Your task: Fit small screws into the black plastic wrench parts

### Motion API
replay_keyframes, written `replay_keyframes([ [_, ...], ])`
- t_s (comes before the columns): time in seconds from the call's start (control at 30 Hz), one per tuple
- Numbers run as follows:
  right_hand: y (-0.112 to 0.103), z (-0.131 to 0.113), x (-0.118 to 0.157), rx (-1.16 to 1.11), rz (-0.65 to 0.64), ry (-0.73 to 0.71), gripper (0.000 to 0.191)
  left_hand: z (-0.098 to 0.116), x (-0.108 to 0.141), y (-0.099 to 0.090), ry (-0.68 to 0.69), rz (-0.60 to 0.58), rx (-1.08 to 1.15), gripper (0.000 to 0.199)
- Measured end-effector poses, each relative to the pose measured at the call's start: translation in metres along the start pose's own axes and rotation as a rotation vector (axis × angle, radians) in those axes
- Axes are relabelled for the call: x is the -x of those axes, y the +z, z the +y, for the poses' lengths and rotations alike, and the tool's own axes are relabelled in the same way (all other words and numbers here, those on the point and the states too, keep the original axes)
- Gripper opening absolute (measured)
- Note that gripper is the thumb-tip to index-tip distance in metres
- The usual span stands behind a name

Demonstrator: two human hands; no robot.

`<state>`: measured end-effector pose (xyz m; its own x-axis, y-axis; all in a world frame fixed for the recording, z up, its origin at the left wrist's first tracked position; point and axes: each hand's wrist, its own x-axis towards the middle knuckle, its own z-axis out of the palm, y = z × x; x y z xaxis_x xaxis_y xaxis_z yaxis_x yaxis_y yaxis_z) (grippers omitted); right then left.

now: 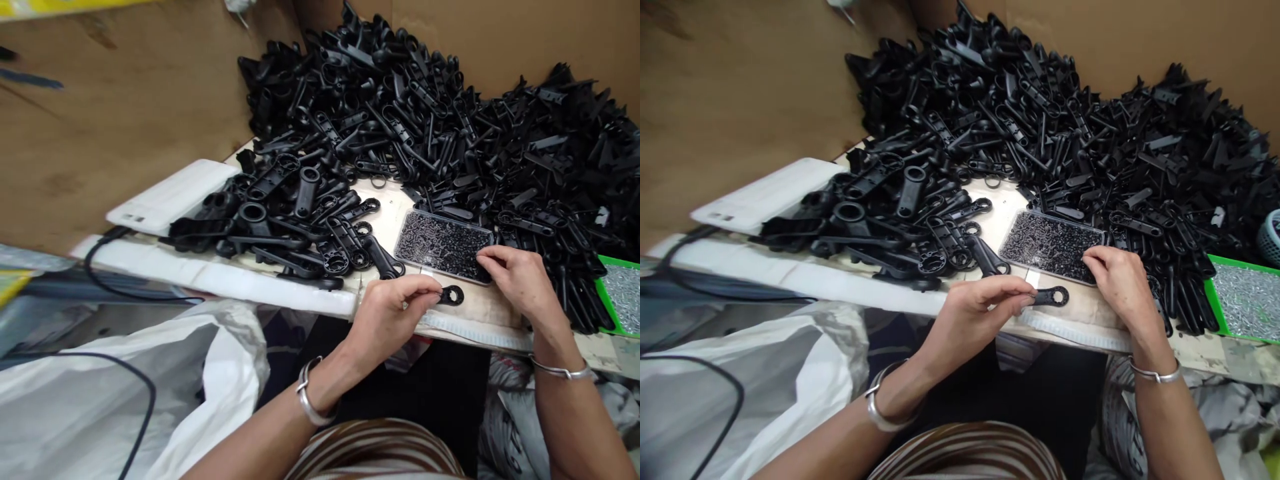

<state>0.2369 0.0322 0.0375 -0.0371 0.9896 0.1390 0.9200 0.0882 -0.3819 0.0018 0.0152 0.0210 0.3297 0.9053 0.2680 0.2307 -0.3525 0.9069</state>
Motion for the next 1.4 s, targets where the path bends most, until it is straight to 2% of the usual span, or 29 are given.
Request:
replay_keyframes([
  [0.1, 0.0, -0.005, 0.008, -0.155, 0.041, 0.05, 0.018, -0.002, 0.0, 0.002, -0.059, 0.002, 0.065, 0.01],
  [0.17, 0.001, -0.013, 0.017, -0.388, 0.032, 0.129, 0.017, -0.003, 0.001, 0.004, -0.105, 0.009, 0.128, 0.008],
  [0.33, 0.015, -0.034, 0.042, -1.07, -0.167, 0.342, 0.024, -0.003, 0.003, 0.008, -0.178, 0.032, 0.333, 0.013],
  [0.47, 0.027, -0.042, 0.049, -1.303, -0.201, 0.421, 0.027, -0.001, 0.004, 0.009, -0.155, 0.028, 0.309, 0.015],
  [0.63, 0.029, -0.046, 0.052, -1.326, -0.147, 0.41, 0.025, 0.001, 0.006, 0.01, -0.117, 0.005, 0.271, 0.014],
  [0.9, 0.031, -0.051, 0.064, -1.37, -0.069, 0.366, 0.011, 0.001, 0.009, 0.014, -0.101, 0.018, 0.287, 0.013],
  [1.1, 0.032, -0.054, 0.071, -1.399, 0.001, 0.343, 0.009, 0.0, 0.011, 0.016, -0.142, 0.01, 0.328, 0.011],
  [1.2, 0.035, -0.055, 0.076, -1.325, 0.023, 0.327, 0.01, 0.001, 0.011, 0.016, -0.15, 0.011, 0.37, 0.011],
  [1.4, 0.037, -0.06, 0.08, -1.015, 0.174, 0.305, 0.017, 0.003, 0.011, 0.015, -0.124, 0.011, 0.328, 0.01],
])
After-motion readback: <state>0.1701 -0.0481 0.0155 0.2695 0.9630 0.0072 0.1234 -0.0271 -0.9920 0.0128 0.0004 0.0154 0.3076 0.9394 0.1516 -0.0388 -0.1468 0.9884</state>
